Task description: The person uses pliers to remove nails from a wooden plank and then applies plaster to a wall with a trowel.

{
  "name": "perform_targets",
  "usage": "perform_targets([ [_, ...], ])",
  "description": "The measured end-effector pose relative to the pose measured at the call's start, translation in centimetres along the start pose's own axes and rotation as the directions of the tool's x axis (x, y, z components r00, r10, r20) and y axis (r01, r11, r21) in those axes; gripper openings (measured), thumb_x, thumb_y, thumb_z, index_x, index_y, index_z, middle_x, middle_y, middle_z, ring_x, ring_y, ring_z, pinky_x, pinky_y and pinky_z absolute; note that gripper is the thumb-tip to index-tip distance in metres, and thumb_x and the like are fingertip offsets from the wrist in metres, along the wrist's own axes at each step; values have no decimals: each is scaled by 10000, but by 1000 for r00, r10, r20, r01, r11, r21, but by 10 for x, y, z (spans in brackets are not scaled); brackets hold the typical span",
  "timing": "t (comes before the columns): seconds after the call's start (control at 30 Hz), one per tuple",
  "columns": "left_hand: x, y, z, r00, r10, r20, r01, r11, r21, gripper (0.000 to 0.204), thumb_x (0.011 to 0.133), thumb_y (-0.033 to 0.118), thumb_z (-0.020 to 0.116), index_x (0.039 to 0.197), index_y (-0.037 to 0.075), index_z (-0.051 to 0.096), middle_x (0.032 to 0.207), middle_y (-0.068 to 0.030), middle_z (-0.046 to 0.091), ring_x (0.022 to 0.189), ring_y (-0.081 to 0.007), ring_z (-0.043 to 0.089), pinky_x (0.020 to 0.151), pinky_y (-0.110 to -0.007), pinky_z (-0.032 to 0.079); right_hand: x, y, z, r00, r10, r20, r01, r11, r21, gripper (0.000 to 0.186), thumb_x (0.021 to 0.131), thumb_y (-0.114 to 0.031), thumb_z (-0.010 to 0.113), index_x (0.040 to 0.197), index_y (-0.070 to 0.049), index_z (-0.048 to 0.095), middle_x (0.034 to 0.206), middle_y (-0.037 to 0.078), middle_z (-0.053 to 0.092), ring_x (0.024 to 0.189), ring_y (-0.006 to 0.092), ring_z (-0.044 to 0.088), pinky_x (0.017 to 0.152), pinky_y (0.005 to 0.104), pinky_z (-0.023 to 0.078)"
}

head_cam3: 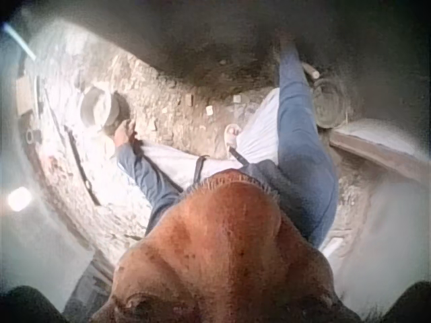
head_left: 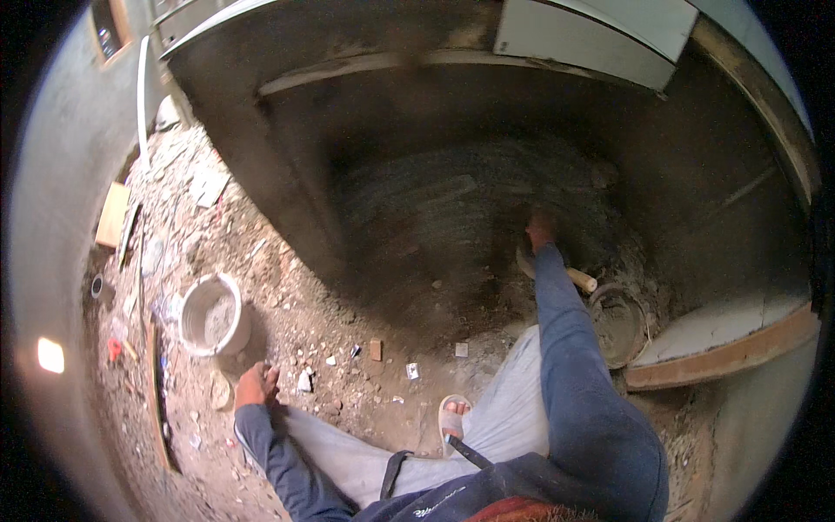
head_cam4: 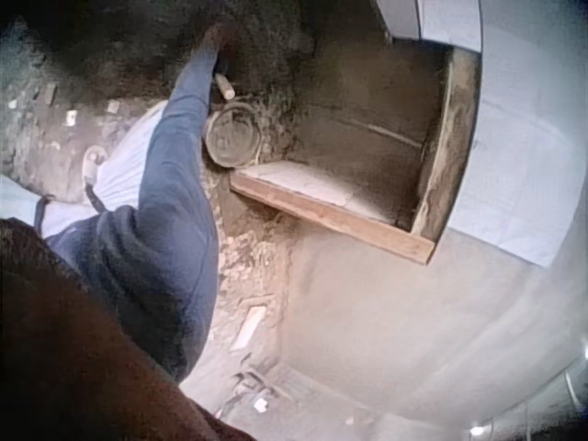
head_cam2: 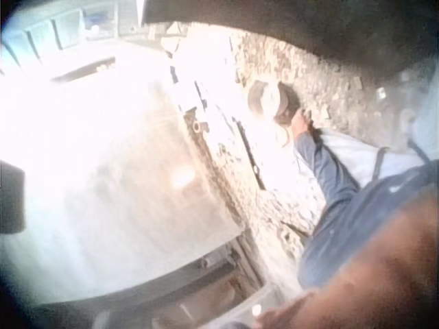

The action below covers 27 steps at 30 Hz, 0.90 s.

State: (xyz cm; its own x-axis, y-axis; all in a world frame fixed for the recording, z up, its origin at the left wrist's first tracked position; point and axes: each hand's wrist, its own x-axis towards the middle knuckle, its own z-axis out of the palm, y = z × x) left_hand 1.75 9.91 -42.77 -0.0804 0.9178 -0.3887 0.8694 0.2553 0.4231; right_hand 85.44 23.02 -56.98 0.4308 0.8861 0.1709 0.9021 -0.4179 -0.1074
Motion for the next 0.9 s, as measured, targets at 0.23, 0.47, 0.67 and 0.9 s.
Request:
perform_targets([
  [0.23,-43,36,-24,994,93,-63,-90,995,41,375,931,363,631,1156,67,679,1020,-258,695,992,-416,671,867,-468,518,-82,-85,-142,745,539,393,-451,-27,892,400,1034,-455,460,1080,-71,567,697,31,394,533,174,378,490,381,362],
  [0.47,-80,34,-42,984,104,-145,-120,987,-107,359,932,330,627,1152,50,673,1002,-261,697,987,-413,672,860,-459,513,-118,-176,-235,844,357,400,-435,19,900,340,1019,-409,481,877,-101,469,583,-38,283,451,135,283,455,347,306],
  [0.67,-116,41,-52,964,159,-211,-201,960,-195,371,950,327,614,1178,37,654,897,-208,714,850,-328,698,772,-397,525,-176,-282,-266,836,-96,540,-546,-59,836,388,1015,-450,512,899,-80,495,596,-47,341,452,99,347,439,328,411],
  [0.9,-140,43,-60,928,173,-331,-294,885,-361,288,961,281,608,1133,61,675,786,-186,700,751,-323,700,688,-400,522,-275,-460,-246,621,-608,494,-579,69,812,453,1027,-491,469,897,-59,517,604,-34,406,487,125,503,571,363,561],
])
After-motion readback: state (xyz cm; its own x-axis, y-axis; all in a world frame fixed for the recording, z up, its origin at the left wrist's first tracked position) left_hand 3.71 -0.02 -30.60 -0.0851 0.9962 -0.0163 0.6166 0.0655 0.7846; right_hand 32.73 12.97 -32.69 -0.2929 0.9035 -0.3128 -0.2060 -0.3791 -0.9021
